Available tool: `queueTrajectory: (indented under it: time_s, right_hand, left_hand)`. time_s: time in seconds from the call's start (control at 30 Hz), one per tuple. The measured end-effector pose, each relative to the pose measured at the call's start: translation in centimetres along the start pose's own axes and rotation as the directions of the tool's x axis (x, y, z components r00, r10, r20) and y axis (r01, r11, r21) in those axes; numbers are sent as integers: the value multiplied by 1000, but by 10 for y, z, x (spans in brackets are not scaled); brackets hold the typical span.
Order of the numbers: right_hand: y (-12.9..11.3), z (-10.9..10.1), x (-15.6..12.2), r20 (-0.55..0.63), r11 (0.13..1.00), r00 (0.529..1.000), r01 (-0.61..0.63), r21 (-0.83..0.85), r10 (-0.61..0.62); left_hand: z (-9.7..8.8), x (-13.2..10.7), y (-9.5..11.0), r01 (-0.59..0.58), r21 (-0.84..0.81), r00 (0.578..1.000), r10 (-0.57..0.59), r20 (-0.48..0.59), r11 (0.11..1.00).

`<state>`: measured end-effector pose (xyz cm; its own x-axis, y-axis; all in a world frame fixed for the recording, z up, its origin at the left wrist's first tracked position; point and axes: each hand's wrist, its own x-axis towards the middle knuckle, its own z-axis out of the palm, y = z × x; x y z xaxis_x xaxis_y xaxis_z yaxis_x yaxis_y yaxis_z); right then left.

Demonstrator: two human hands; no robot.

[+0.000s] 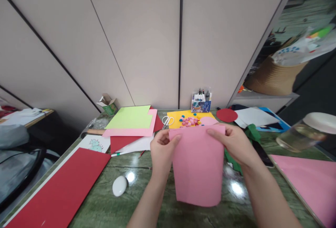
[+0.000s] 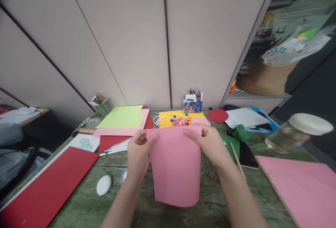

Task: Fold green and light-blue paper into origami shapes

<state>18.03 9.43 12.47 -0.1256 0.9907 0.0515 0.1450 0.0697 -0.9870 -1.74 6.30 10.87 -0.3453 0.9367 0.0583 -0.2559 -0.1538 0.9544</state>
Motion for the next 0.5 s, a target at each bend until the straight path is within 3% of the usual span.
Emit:
queueTrajectory:
  time_s: [0.3, 0.5]
  right_hand:
    - [-6, -4, -1, 109, 998, 993, 45, -54, -39]
    - [-9, -4, -1, 74, 995, 995, 79, -63, -74]
  left_hand:
    - [-2, 0, 1, -29, 64, 1000, 29, -7, 998]
    - [0, -2, 5, -16, 96, 1000, 18, -22, 995]
